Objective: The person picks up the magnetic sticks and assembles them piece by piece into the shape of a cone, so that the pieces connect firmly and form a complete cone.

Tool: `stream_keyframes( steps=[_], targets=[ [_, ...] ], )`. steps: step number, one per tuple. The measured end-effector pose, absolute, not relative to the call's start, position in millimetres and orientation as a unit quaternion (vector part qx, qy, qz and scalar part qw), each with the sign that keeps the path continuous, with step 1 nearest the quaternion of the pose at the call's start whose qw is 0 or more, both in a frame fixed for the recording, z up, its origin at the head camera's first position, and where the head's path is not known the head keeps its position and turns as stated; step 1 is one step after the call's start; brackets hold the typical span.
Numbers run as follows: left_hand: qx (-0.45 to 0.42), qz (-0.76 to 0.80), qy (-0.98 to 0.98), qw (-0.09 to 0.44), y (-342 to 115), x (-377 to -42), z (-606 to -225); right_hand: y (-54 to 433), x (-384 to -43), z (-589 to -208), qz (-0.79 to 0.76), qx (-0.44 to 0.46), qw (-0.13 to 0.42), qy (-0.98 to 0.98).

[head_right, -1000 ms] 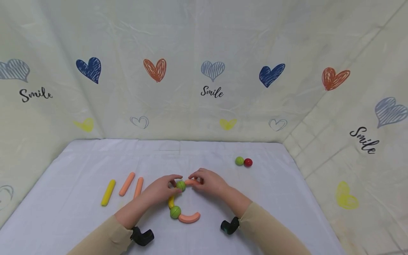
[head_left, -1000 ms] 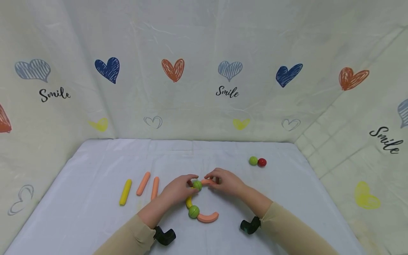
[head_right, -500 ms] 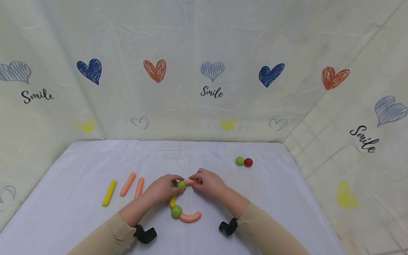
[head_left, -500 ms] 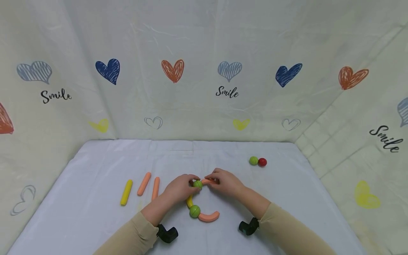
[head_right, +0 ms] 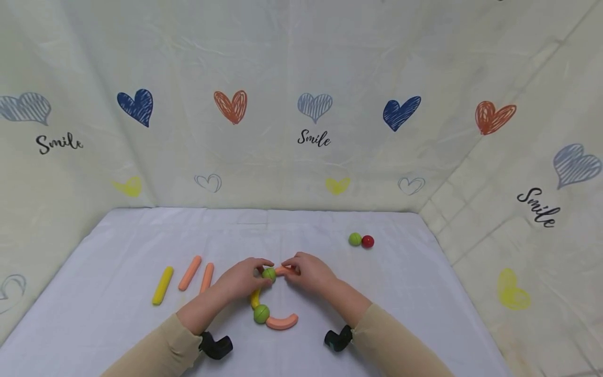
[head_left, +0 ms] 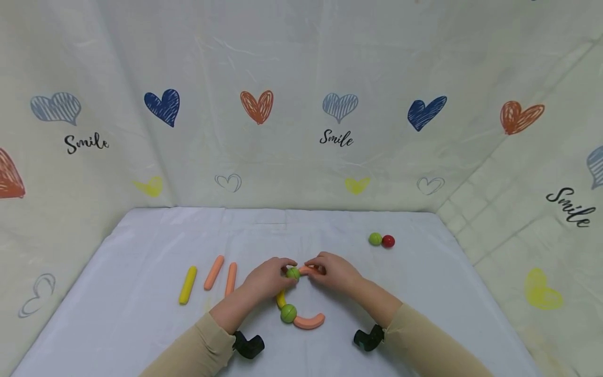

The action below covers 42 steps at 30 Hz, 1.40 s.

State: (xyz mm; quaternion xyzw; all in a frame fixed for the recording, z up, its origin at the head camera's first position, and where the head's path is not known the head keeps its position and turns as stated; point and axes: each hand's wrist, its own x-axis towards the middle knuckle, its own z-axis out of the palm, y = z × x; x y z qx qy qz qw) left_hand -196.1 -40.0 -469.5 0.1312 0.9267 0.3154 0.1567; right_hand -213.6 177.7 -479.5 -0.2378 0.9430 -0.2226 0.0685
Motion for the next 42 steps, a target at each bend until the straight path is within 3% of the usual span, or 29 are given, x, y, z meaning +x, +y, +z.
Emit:
stream_keyframes(
  steps=[13,42],
  targets=[
    [0.166,0.318,0.911,0.205,-43.0,-203.5,-457.4,185.6,-194.7,-478.8,-0.258,-0.147,0.106,0.949],
    [0.031,0.346,0.931,0.11,-43.6,-183.7,-475.2,164.0,-259.2,-464.1,-0.207,-0.289,0.136,0.924]
  ],
)
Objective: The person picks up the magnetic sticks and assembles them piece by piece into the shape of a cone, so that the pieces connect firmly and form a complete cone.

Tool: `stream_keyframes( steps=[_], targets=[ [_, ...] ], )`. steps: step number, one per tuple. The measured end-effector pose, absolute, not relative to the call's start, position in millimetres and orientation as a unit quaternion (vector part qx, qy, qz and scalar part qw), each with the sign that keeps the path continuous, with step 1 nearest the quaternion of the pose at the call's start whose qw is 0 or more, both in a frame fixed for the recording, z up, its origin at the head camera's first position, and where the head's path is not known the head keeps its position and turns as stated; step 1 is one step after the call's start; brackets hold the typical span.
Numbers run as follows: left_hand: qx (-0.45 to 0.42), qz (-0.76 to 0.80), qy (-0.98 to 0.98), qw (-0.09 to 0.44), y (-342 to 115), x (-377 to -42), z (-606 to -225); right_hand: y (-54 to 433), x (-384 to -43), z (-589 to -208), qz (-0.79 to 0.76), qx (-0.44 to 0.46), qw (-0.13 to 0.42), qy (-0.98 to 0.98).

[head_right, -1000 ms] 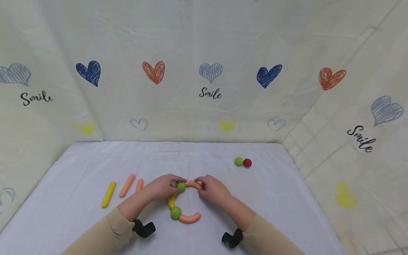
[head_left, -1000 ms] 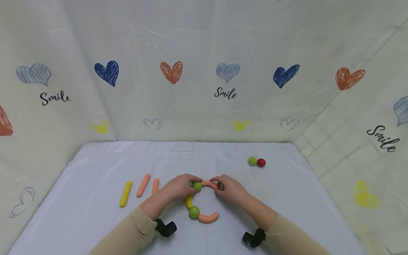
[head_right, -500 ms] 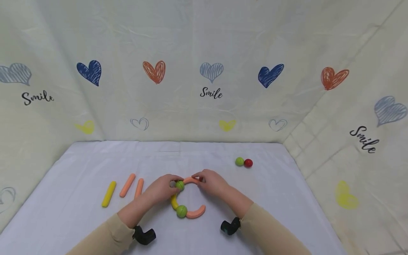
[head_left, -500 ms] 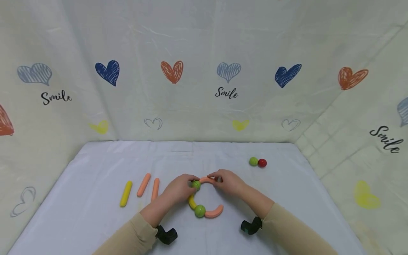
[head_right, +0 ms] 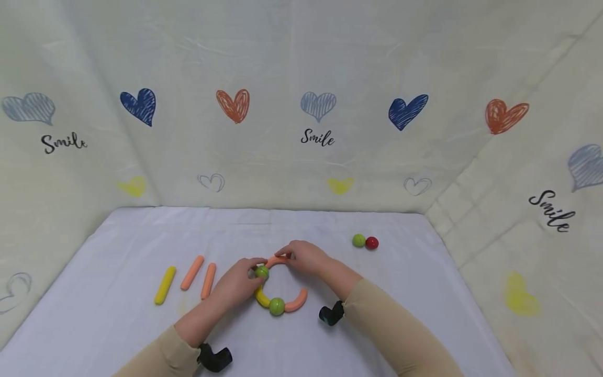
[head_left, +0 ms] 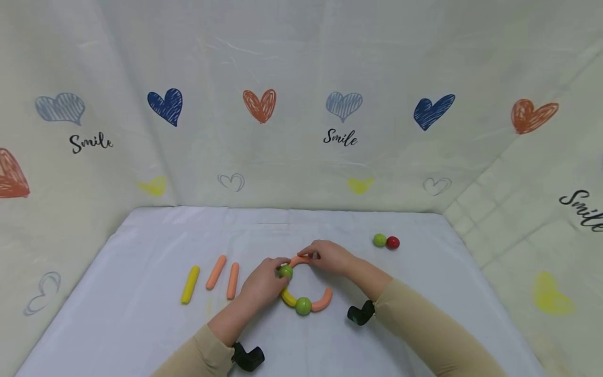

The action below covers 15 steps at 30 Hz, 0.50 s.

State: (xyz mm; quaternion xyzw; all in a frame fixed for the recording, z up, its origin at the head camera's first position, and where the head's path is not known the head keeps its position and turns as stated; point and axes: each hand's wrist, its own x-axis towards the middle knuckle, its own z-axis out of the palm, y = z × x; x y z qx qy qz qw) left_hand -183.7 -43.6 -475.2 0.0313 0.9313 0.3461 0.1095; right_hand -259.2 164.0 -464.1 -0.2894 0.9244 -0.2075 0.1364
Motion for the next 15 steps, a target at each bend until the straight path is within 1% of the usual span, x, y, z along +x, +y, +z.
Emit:
stream_keyframes(
  steps=[6,15],
  targets=[
    [0.029,0.345,0.933,0.099,-42.8,-178.3,-475.5,163.7,-260.0,-463.5,-0.214,-0.287,0.146,0.922],
    [0.03,0.333,0.938,0.087,-45.1,-177.4,-476.2,166.3,-259.4,-468.3,-0.22,-0.287,0.13,0.923]
  ],
)
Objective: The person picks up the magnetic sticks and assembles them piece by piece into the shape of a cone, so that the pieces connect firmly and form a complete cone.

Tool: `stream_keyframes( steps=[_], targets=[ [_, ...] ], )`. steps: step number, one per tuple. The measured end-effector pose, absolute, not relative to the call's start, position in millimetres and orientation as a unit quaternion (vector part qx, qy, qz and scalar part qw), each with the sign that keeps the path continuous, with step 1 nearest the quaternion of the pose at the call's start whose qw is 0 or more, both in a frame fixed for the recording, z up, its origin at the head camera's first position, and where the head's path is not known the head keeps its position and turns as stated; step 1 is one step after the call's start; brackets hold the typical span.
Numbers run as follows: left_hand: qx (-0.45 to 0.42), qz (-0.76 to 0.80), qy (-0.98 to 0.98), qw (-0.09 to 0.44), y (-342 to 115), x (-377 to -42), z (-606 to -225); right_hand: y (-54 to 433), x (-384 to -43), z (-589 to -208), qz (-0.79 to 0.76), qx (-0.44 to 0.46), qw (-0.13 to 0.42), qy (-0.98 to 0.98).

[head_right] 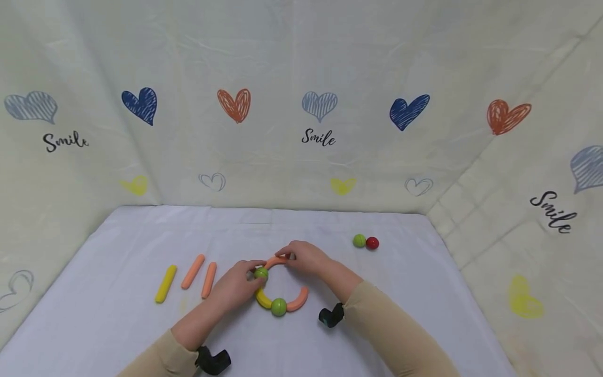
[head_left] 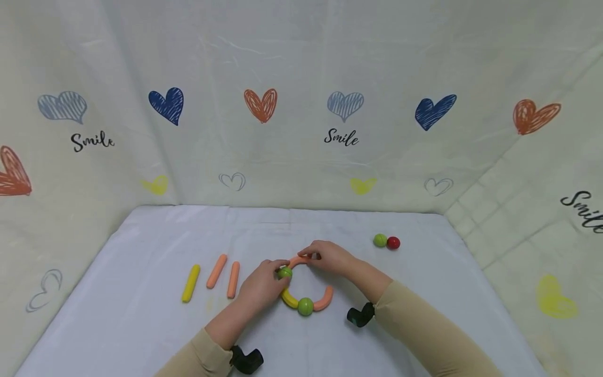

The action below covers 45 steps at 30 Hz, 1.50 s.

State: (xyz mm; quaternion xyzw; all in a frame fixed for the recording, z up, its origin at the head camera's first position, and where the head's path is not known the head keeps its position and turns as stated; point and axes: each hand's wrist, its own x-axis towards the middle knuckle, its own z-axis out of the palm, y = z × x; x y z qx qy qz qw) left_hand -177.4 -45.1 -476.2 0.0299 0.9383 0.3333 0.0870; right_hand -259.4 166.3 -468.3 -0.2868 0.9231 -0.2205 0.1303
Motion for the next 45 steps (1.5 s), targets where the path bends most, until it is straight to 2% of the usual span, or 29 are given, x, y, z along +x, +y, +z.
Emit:
stream_keyframes(
  steps=[14,33,45],
  targets=[
    [0.037,0.341,0.935,0.085,-47.6,-194.0,-478.9,205.6,-254.6,-467.5,-0.253,-0.221,0.084,0.938],
    [0.05,0.345,0.93,0.113,-32.6,-219.3,-484.1,317.1,-251.1,-457.3,-0.249,-0.146,-0.009,0.957],
    [0.054,0.367,0.92,0.122,-33.5,-221.3,-484.0,340.1,-262.3,-455.0,-0.163,-0.141,-0.018,0.976]
  ],
)
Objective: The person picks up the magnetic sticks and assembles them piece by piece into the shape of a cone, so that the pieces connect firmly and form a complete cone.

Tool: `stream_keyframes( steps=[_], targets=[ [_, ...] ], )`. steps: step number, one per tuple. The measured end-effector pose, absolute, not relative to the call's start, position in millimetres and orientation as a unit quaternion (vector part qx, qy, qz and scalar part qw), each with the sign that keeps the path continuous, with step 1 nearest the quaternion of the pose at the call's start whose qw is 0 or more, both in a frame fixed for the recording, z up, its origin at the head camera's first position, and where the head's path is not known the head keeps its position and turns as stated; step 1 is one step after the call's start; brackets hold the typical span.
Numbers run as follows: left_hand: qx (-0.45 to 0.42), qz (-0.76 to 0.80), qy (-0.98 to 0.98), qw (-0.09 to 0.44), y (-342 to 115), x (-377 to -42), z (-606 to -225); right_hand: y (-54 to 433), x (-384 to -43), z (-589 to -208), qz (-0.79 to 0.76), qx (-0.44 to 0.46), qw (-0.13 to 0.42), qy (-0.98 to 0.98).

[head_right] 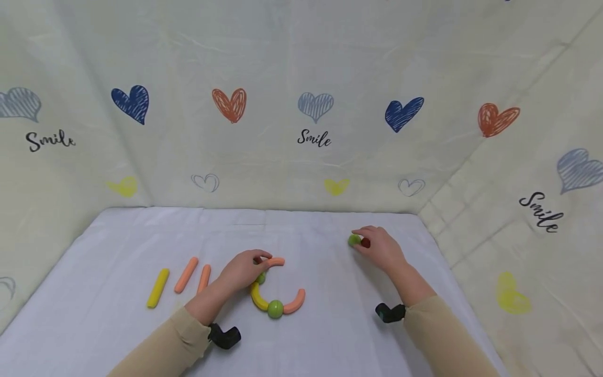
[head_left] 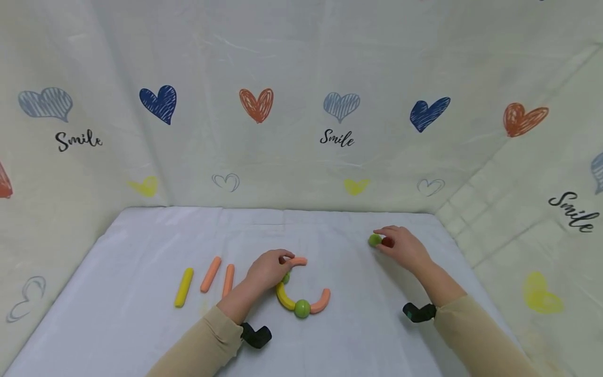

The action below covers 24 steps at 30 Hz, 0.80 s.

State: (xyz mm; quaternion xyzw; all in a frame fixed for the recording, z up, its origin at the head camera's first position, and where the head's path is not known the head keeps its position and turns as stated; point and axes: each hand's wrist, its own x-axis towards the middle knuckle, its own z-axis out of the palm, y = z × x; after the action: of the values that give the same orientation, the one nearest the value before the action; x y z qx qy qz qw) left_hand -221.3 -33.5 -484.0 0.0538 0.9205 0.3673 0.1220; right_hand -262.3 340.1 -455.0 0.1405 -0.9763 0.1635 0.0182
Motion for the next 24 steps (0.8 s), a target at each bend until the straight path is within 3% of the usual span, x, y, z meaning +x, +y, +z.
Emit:
stream_keyframes(
  steps=[9,24],
  targets=[
    [0.056,0.391,0.908,0.137,-36.4,-219.1,-479.9,341.9,-272.0,-457.2,0.121,0.154,-0.006,-0.981],
    [0.055,0.399,0.905,0.139,-37.5,-218.6,-480.6,338.7,-283.6,-465.1,0.057,0.181,0.012,-0.982]
  ],
)
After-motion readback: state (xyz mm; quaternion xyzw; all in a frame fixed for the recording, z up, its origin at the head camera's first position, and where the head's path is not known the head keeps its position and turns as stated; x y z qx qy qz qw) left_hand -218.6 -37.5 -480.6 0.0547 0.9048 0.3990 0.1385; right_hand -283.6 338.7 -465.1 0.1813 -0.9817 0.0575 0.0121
